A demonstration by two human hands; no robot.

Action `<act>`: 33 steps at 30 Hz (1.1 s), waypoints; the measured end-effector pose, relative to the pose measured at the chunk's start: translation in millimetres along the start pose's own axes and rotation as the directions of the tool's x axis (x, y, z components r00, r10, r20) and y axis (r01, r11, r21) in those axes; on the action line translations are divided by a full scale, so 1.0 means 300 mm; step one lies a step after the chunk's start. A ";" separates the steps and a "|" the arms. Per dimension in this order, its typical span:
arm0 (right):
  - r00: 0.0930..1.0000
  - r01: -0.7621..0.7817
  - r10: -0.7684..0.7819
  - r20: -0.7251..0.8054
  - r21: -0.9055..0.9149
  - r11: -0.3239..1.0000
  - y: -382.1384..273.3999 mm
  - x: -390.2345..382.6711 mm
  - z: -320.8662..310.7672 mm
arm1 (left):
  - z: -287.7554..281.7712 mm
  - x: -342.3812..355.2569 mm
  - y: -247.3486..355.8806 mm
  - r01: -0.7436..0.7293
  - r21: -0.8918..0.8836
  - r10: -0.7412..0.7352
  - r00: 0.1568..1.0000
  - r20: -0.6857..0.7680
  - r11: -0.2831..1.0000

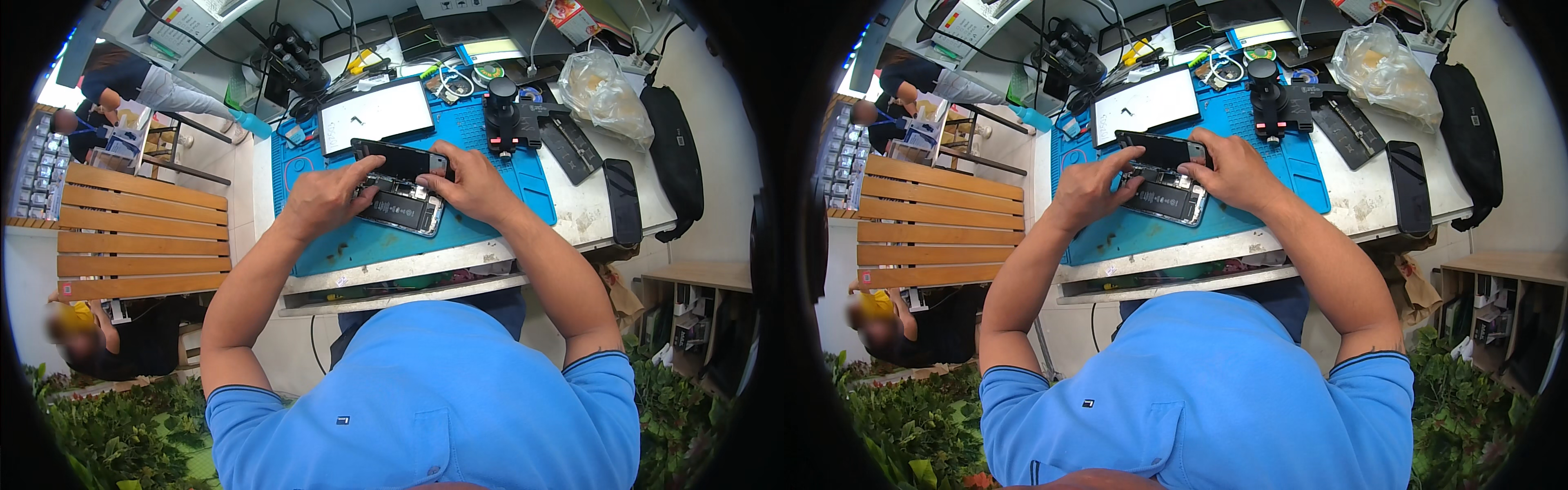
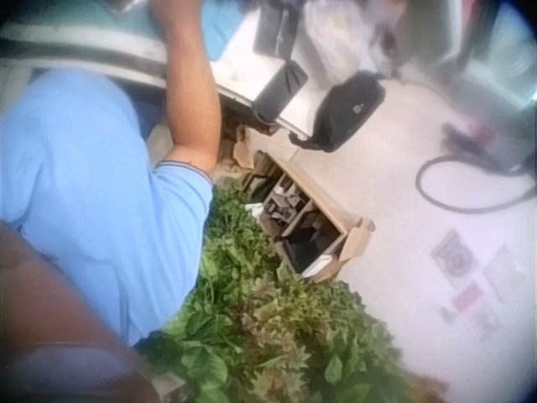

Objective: The person disassembles a smartphone, removes the screen, and applies adhesive to the frame using a small bottle. They then use a green screwdriver to tighten screws on the device's side. The person handles the phone and tools directly on a blue work mat.

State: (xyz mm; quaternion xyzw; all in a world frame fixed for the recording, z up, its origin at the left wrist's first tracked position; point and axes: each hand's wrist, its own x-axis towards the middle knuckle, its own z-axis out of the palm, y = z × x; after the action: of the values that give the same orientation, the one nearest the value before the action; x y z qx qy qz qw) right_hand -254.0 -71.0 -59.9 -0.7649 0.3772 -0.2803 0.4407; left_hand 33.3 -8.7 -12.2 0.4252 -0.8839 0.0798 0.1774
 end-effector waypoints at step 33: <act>0.995 0.081 -0.079 -0.059 0.035 0.996 0.014 -0.008 0.014 | 0.040 -0.050 0.009 -0.056 0.066 0.060 0.996 -0.065 0.996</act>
State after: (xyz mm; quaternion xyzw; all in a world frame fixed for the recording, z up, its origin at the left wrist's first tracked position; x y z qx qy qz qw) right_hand -253.4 -68.5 -65.8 -0.7624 0.3535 -0.3268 0.4324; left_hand 36.8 0.4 -28.8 0.4019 -0.8865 0.1275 0.1906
